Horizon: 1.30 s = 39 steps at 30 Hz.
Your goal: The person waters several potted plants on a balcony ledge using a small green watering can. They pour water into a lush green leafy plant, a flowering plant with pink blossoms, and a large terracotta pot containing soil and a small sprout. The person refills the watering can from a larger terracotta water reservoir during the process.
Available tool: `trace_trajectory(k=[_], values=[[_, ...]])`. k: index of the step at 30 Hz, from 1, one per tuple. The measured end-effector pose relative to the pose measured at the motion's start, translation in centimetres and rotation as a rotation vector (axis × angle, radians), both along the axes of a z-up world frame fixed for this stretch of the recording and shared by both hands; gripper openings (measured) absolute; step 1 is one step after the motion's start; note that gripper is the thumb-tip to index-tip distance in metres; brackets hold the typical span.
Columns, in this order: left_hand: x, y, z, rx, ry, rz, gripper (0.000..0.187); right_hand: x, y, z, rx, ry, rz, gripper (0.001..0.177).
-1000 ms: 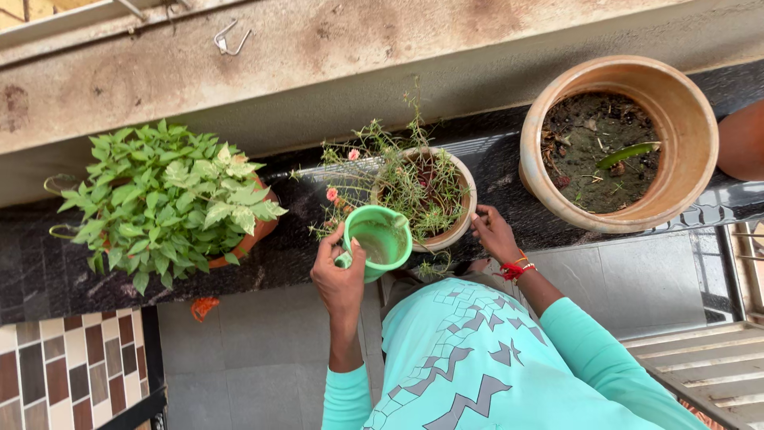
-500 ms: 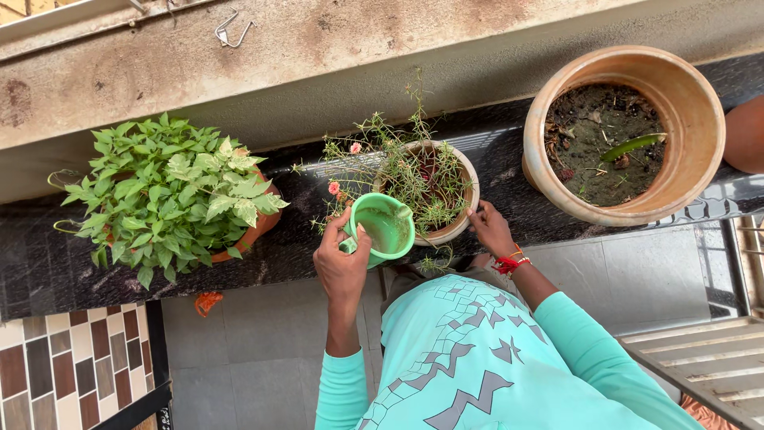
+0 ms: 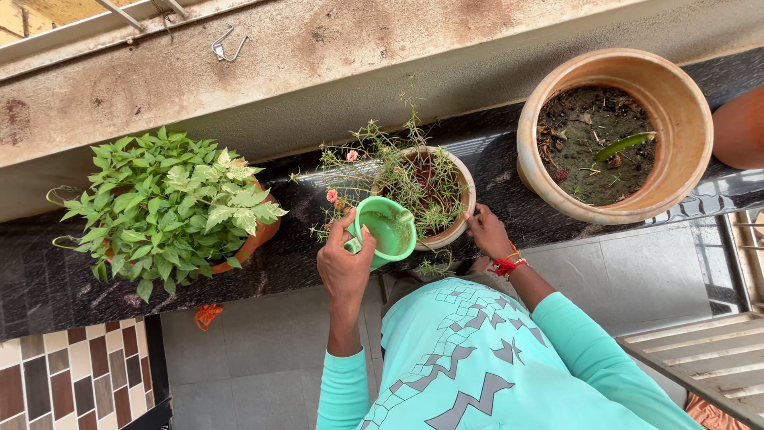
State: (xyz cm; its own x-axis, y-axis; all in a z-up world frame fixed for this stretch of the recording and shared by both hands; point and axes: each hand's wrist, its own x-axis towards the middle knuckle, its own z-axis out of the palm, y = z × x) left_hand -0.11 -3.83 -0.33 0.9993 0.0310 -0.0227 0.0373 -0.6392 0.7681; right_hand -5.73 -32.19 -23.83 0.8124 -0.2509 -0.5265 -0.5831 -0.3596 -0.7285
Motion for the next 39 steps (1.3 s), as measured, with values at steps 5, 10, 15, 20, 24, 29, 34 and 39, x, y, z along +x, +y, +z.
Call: trace_trajectory(k=[5,10,15,20,24,29,34,39], values=[[-0.1,0.1,-0.5,0.029,0.032,0.008,0.044,0.0,-0.1,0.1,-0.015,0.013,0.009,0.06],[-0.2,0.4,-1.5,0.045,-0.032,-0.013,0.043,0.0,-0.2,-0.3,-0.033,0.021,0.015,0.062],[-0.2,0.3,-1.1,0.071,-0.021,-0.009,0.043,0.0,-0.2,-0.3,-0.038,0.01,-0.005,0.066],[-0.5,0.2,-0.7,0.062,-0.017,-0.003,0.043,0.0,0.0,-0.4,-0.025,-0.004,-0.02,0.063],[-0.5,0.1,-0.4,0.073,0.045,0.015,0.044,0.1,0.0,-0.3,-0.001,0.022,-0.029,0.064],[-0.3,0.1,-0.6,0.094,0.052,0.017,0.045,0.1,-0.1,-0.6,-0.007,0.042,-0.011,0.065],[-0.3,0.2,-1.0,0.094,0.052,0.013,0.045,0.2,-0.1,-0.4,-0.003,0.055,0.0,0.063],[-0.2,0.2,-1.0,0.094,0.007,0.009,0.044,0.2,-0.1,-0.2,-0.01,0.092,0.012,0.066]])
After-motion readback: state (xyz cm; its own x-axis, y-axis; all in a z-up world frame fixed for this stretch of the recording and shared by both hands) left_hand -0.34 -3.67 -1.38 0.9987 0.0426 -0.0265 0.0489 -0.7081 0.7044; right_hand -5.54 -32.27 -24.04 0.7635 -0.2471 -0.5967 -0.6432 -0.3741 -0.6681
